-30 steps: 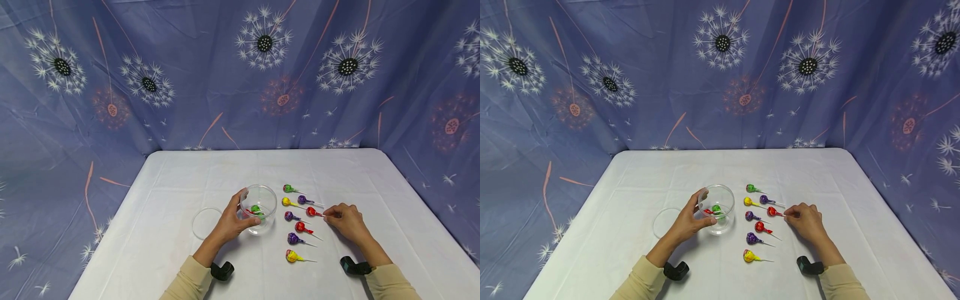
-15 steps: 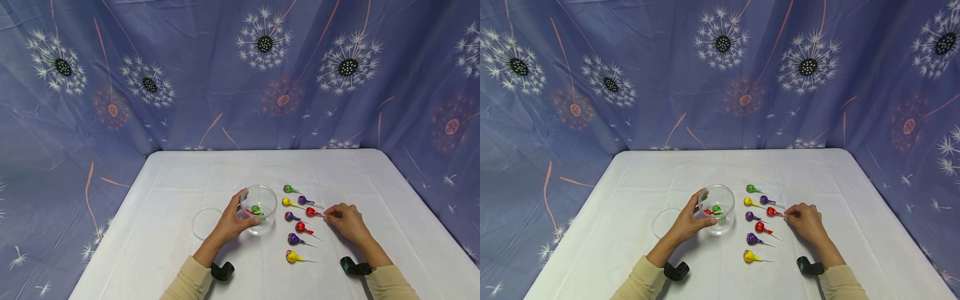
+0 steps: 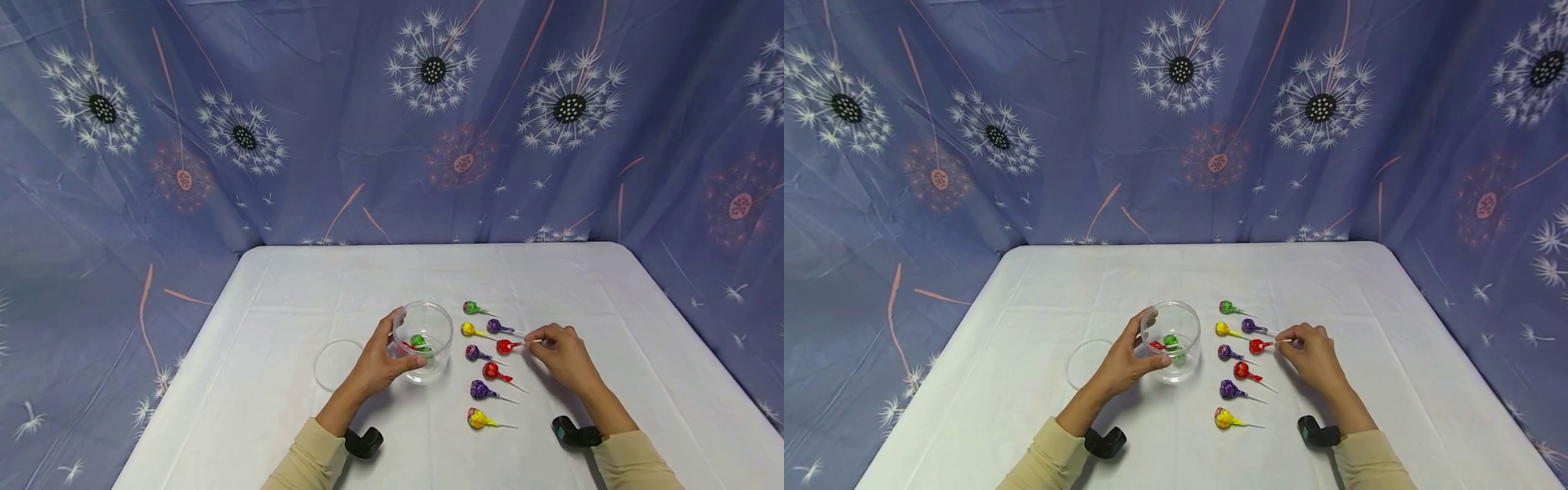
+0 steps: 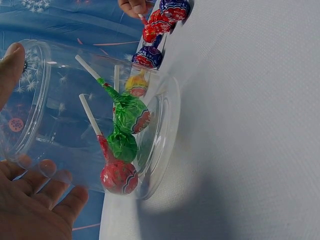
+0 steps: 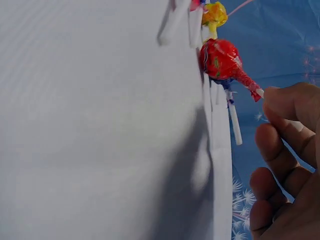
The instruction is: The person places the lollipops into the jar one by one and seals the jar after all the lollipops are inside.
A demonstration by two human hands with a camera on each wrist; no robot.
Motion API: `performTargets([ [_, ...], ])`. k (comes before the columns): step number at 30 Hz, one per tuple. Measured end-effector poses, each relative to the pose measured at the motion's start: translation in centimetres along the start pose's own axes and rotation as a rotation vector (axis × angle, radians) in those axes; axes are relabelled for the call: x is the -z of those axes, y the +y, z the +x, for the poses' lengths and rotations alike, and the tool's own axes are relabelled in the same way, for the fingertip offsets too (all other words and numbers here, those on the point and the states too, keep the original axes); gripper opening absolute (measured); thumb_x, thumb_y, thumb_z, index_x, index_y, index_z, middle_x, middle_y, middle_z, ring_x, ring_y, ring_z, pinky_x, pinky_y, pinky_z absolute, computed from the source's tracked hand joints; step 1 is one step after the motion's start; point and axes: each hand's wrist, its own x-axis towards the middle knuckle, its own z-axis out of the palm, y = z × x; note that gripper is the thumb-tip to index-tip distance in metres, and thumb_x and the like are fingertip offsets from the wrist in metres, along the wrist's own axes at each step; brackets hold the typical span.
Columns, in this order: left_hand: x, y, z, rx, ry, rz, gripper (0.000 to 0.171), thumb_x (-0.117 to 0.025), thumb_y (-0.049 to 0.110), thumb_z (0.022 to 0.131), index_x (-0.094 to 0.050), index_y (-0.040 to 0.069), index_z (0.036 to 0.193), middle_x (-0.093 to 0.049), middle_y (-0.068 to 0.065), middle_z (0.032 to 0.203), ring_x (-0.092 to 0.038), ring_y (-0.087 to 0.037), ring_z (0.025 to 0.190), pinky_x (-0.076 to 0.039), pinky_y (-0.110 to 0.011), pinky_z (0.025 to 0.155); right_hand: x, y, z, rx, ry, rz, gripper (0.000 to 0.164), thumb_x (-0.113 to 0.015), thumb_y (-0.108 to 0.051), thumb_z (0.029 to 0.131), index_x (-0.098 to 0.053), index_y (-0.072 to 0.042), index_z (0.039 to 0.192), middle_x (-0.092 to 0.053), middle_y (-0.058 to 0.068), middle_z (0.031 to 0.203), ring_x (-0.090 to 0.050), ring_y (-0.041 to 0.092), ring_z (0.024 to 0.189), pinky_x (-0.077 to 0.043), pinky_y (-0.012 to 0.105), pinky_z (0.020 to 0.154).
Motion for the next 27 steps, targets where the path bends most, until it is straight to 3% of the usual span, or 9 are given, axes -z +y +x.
performTargets([
  [9,0.0,0.0,0.1,0.001,0.000,-0.003,0.093,-0.080,0.036,0.073,-0.026,0.024,0.147,-0.034,-0.005,0.149,-0.035,-0.031,0.137,-0.032,-0.048,0.113,0.4,-1.2,0.4,-0.040,-0.002,0.058,0.012,-0.066,-0.026,0.087,-0.072,-0.015,0.088,-0.063,0.001,0.089,-0.042,0.012,0.089,-0.034,0.025,0.069],
  [19,0.0,0.0,0.0,-0.001,-0.002,-0.003,0.093,-0.080,0.037,0.073,-0.026,0.023,0.147,-0.034,-0.005,0.150,-0.035,-0.031,0.137,-0.032,-0.048,0.113,1.1,-3.2,1.0,0.032,0.044,0.138,0.014,-0.067,-0.031,0.087,-0.072,-0.018,0.090,-0.062,-0.011,0.086,-0.041,0.005,0.086,-0.034,0.028,0.073],
  [27,0.0,0.2,0.0,-0.006,-0.004,-0.004,0.093,-0.080,0.036,0.073,-0.026,0.022,0.147,-0.034,-0.004,0.150,-0.035,-0.028,0.138,-0.031,-0.048,0.114,2.0,-6.6,2.0,0.074,0.051,0.216,0.012,-0.067,-0.028,0.087,-0.071,-0.017,0.088,-0.064,-0.007,0.085,-0.042,0.010,0.087,-0.034,0.029,0.077],
])
